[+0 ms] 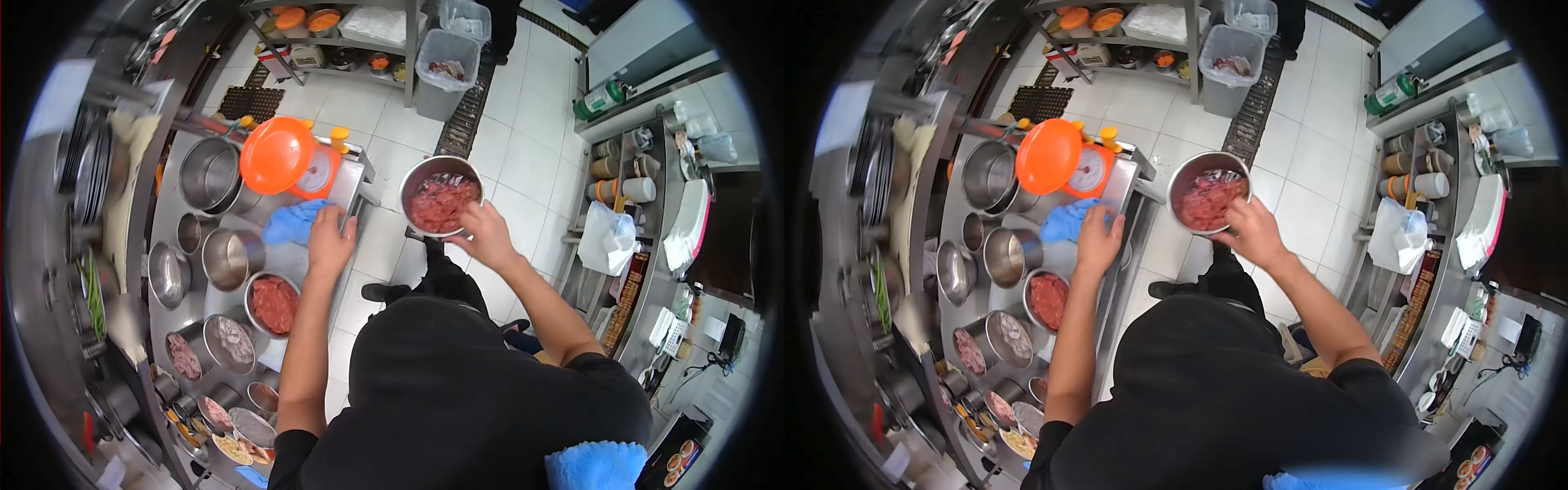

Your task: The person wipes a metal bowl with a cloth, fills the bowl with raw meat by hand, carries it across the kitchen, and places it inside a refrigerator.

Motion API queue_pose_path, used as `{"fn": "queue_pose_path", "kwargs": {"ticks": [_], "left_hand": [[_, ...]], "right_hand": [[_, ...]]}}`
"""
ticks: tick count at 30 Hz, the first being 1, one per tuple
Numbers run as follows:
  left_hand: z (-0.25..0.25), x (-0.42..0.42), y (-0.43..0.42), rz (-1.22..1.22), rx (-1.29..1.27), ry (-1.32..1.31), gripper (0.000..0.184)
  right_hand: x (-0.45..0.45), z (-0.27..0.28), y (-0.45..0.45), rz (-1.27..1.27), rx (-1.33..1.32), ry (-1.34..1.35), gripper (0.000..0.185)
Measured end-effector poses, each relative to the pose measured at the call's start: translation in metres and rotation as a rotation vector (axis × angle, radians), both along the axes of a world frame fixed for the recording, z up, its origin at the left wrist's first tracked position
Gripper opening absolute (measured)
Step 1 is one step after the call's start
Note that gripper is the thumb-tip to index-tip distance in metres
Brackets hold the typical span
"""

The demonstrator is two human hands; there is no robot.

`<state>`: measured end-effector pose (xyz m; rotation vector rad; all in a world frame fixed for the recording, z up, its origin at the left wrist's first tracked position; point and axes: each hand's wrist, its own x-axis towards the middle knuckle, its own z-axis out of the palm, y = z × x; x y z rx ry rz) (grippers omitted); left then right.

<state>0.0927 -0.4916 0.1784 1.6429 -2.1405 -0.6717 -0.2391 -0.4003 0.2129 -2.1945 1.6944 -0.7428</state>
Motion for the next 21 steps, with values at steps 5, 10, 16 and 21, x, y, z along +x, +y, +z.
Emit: {"fn": "queue_pose_path", "kwargs": {"ticks": [5, 10, 16, 21], "left_hand": [[-0.035, -0.062, -0.045, -0.222, -0.129, -0.279, 0.043], [-0.065, -0.081, -0.088, -0.321, -0.136, -0.381, 0.052], [-0.086, -0.080, -0.099, -0.296, -0.127, -0.478, 0.062], [-0.094, -0.077, -0.103, -0.317, -0.166, -0.501, 0.062]], "right_hand": [[-0.097, -0.122, -0.033, -0.184, 0.183, 0.063, 0.036], [-0.167, -0.196, -0.080, -0.275, 0.298, 0.090, 0.038], [-0.223, -0.226, -0.174, -0.308, 0.204, 0.145, 0.038], [-0.264, -0.235, -0.287, -0.291, 0.204, 0.258, 0.037]]}}
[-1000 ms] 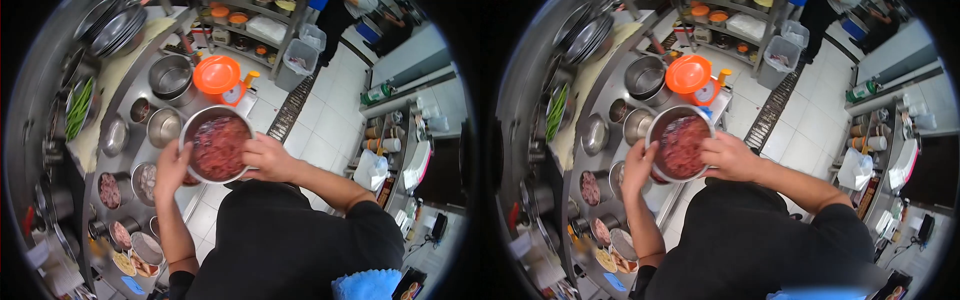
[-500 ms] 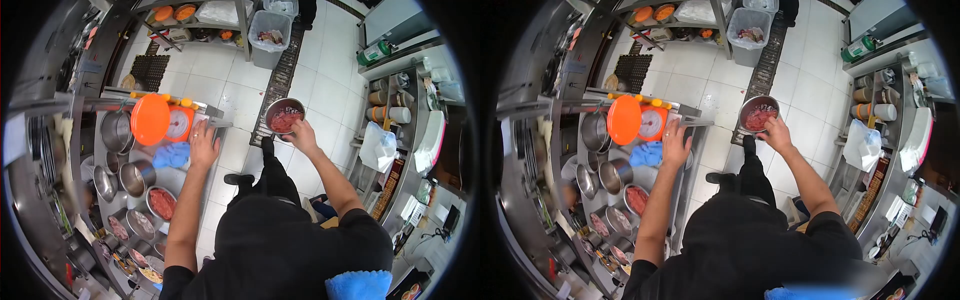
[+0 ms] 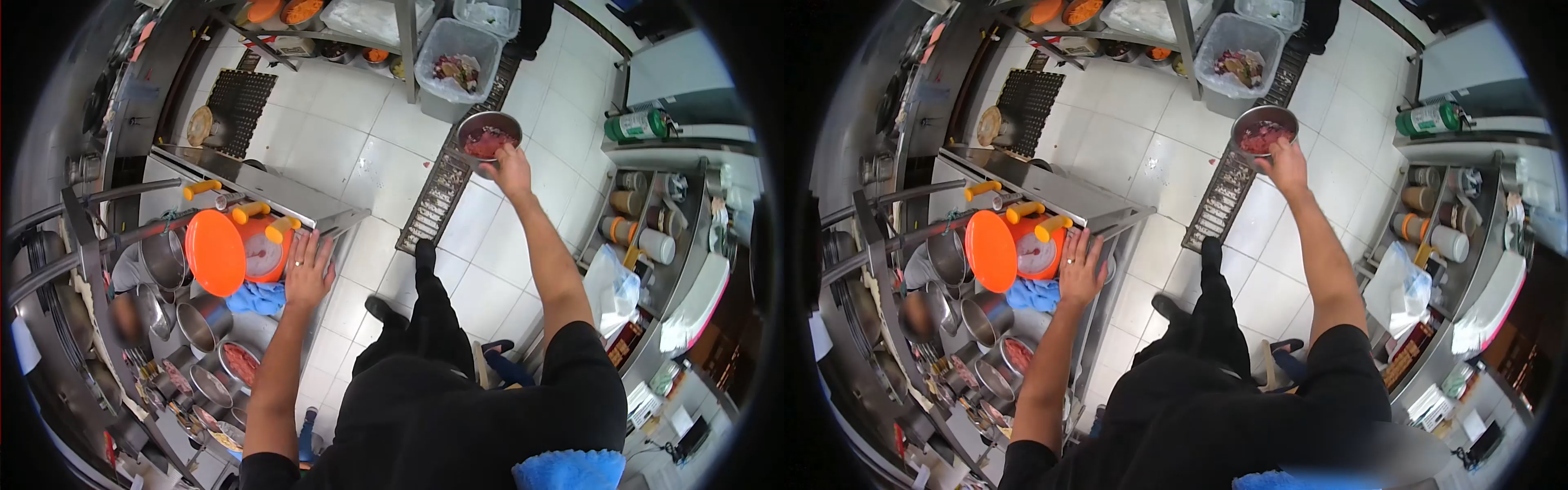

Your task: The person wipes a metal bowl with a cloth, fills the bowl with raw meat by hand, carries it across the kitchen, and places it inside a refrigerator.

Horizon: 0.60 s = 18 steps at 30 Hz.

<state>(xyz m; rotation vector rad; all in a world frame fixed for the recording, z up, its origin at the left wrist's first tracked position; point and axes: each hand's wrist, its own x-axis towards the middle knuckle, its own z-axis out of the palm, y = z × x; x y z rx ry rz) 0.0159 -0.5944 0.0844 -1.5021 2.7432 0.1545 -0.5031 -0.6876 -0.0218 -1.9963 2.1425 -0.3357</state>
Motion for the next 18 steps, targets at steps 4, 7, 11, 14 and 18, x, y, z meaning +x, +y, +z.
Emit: {"fn": "queue_pose_path", "kwargs": {"ticks": [4, 7, 11, 14, 18], "left_hand": [[-0.010, 0.005, -0.003, 0.000, -0.004, -0.004, 0.057], [-0.013, 0.006, -0.004, 0.013, -0.017, -0.036, 0.054], [-0.016, 0.008, -0.005, 0.022, -0.021, -0.046, 0.050], [-0.017, 0.010, -0.005, 0.031, 0.002, -0.042, 0.049], [-0.020, 0.012, -0.005, 0.023, 0.010, -0.088, 0.050]], "right_hand": [[-0.025, -0.005, -0.098, 0.077, 0.022, 0.136, 0.039], [-0.034, -0.003, -0.159, 0.129, 0.133, 0.248, 0.041], [-0.040, -0.007, -0.217, 0.184, 0.204, 0.366, 0.039], [-0.040, -0.012, -0.250, 0.210, 0.270, 0.471, 0.039], [-0.043, -0.033, -0.284, 0.258, 0.338, 0.633, 0.038]]}}
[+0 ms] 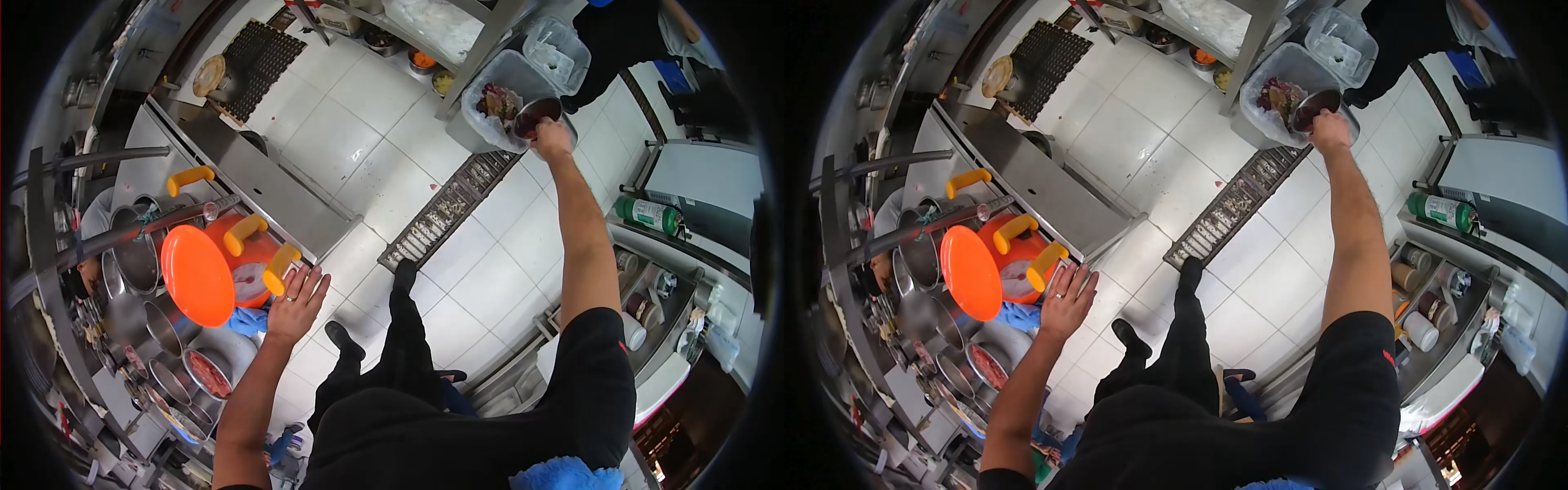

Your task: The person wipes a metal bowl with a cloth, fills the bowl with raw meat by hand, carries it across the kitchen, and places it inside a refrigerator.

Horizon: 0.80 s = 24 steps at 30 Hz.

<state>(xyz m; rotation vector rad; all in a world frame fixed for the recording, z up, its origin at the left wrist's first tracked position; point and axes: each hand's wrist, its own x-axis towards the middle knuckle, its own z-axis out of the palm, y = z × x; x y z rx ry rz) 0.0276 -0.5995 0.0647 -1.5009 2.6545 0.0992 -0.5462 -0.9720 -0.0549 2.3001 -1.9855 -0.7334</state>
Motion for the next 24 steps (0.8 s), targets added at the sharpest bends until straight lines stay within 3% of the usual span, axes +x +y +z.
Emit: {"fn": "queue_pose_path", "kwargs": {"ticks": [11, 24], "left_hand": [[0.001, -0.001, -0.005, -0.023, -0.050, 0.006, 0.043], [0.001, 0.001, -0.006, -0.044, -0.086, -0.008, 0.034]], "right_hand": [[-0.003, -0.060, -0.024, 0.010, -0.025, 0.124, 0.029], [0.010, -0.062, -0.022, 0.042, 0.052, 0.215, 0.023]]}}
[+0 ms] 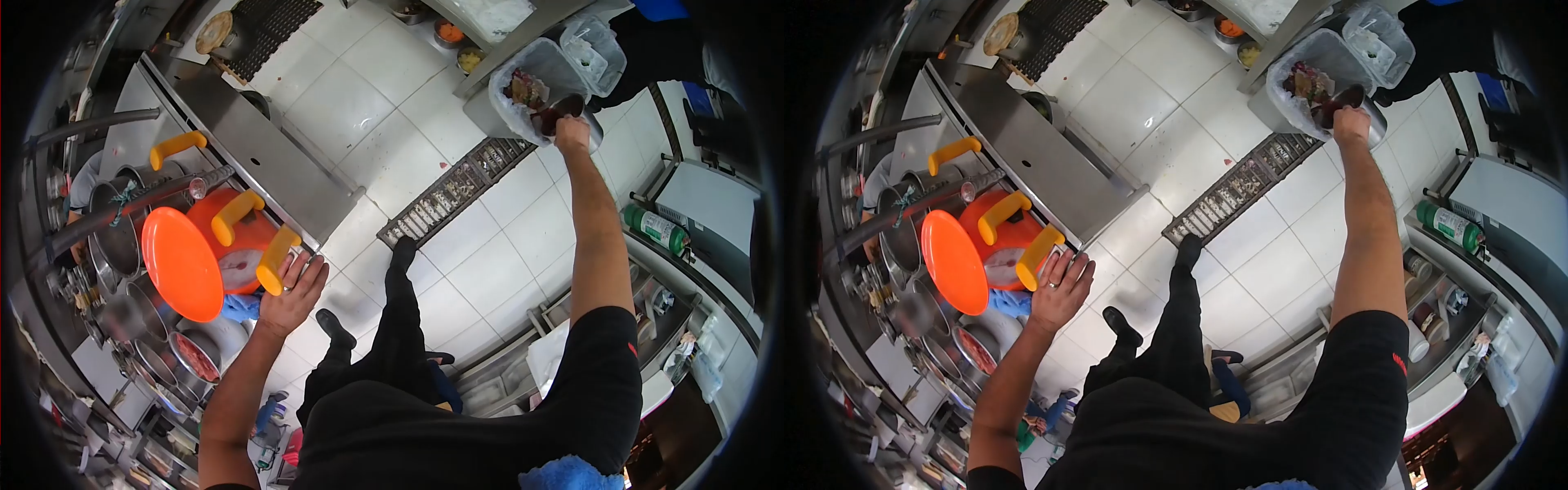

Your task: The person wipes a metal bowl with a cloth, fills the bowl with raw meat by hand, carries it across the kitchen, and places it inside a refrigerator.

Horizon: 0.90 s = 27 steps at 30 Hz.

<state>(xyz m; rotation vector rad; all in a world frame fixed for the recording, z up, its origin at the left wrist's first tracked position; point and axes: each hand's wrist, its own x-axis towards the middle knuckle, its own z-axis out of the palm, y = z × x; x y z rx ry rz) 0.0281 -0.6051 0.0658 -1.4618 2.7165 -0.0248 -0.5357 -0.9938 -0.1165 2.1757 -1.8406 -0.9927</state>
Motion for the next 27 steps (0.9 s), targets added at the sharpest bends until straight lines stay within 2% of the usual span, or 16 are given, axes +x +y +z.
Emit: {"fn": "queue_pose_path", "kwargs": {"ticks": [17, 22, 27], "left_hand": [[0.003, 0.001, -0.002, 0.002, 0.018, -0.004, 0.030], [0.003, 0.004, 0.000, 0.006, 0.044, 0.016, 0.032], [0.004, 0.000, 0.001, 0.027, 0.005, 0.013, 0.035]], "right_hand": [[0.007, -0.008, 0.005, -0.024, -0.014, 0.037, 0.024], [-0.004, 0.011, 0.022, -0.107, -0.103, -0.203, 0.031], [-0.015, 0.036, 0.059, -0.204, -0.395, -0.432, 0.050]]}}
